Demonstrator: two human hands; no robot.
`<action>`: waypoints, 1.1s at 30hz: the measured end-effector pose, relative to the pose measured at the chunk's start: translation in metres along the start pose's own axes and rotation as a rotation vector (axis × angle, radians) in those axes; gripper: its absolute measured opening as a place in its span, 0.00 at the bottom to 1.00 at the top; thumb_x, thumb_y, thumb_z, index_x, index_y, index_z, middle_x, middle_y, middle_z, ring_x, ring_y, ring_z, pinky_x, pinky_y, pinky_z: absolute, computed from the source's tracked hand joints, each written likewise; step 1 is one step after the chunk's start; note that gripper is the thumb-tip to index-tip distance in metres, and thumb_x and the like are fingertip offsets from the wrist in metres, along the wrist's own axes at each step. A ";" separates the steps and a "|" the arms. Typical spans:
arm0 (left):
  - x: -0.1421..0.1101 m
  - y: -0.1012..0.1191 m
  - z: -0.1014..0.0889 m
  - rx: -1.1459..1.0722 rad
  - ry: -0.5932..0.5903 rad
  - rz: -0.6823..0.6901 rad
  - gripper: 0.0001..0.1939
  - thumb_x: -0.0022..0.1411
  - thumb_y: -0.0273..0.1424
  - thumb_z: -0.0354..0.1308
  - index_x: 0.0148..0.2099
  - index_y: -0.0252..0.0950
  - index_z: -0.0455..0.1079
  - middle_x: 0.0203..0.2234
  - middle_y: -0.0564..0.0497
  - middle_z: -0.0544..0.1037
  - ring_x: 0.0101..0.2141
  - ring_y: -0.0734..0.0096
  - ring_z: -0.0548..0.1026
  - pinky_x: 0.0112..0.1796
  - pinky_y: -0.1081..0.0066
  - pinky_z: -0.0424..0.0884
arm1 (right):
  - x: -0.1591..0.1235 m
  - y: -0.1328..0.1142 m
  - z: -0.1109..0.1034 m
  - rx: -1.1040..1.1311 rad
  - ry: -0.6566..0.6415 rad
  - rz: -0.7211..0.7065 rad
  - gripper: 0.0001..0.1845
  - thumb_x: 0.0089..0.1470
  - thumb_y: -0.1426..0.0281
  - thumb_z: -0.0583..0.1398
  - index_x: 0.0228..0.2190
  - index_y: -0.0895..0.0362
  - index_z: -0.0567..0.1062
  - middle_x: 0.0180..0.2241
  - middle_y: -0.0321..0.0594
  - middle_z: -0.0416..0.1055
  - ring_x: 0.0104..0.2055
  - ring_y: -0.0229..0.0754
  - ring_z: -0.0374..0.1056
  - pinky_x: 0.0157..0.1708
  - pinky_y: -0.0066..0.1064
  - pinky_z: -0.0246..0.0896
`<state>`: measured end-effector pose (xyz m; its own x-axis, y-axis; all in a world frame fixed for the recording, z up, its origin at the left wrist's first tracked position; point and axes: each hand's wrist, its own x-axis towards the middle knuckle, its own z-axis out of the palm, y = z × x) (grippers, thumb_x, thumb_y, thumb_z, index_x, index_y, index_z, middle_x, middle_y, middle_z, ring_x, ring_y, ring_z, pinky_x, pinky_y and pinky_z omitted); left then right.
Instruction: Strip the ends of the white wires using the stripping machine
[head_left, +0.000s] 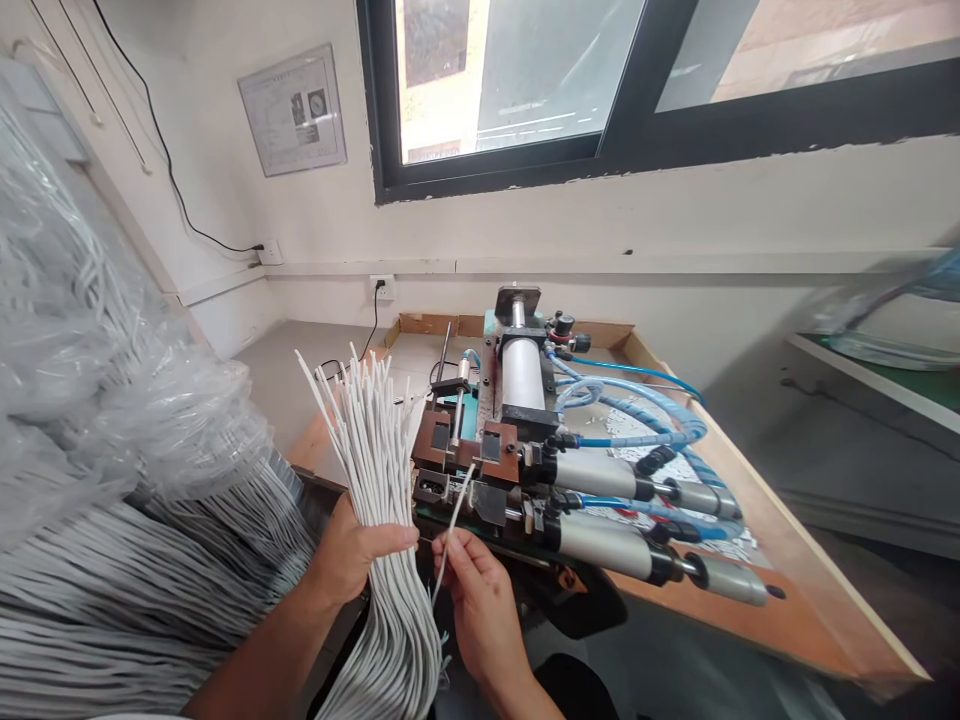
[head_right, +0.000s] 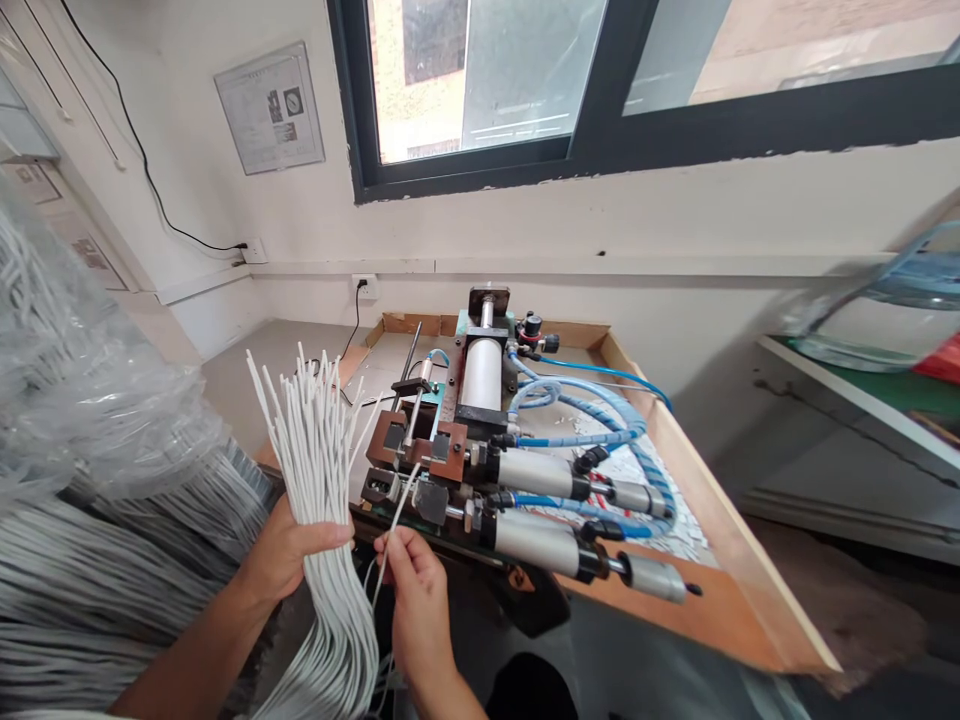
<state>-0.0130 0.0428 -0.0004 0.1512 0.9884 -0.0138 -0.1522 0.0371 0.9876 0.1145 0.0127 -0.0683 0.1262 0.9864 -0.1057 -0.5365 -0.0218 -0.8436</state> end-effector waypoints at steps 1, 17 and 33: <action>0.000 0.001 0.000 -0.014 0.004 -0.005 0.10 0.40 0.22 0.63 0.30 0.32 0.71 0.20 0.55 0.73 0.23 0.73 0.67 0.28 0.72 0.63 | 0.002 -0.001 0.000 0.057 0.032 0.026 0.11 0.45 0.63 0.61 0.23 0.58 0.73 0.22 0.36 0.65 0.23 0.34 0.53 0.24 0.26 0.51; 0.007 0.010 -0.001 -0.048 0.036 -0.039 0.05 0.39 0.21 0.62 0.24 0.32 0.72 0.18 0.55 0.73 0.22 0.73 0.68 0.27 0.73 0.64 | 0.005 -0.019 0.008 0.342 0.022 0.199 0.10 0.40 0.66 0.65 0.20 0.60 0.72 0.19 0.33 0.62 0.21 0.31 0.53 0.21 0.22 0.50; 0.006 0.017 0.005 -0.093 0.070 0.003 0.16 0.37 0.20 0.62 0.34 0.32 0.72 0.23 0.54 0.74 0.25 0.70 0.69 0.30 0.69 0.66 | 0.015 -0.021 0.012 0.491 0.031 0.386 0.10 0.34 0.70 0.67 0.20 0.60 0.71 0.18 0.33 0.61 0.19 0.30 0.53 0.16 0.22 0.46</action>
<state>-0.0095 0.0488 0.0175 0.0823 0.9963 -0.0246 -0.2434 0.0441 0.9689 0.1178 0.0302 -0.0463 -0.1329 0.9171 -0.3759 -0.8681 -0.2907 -0.4024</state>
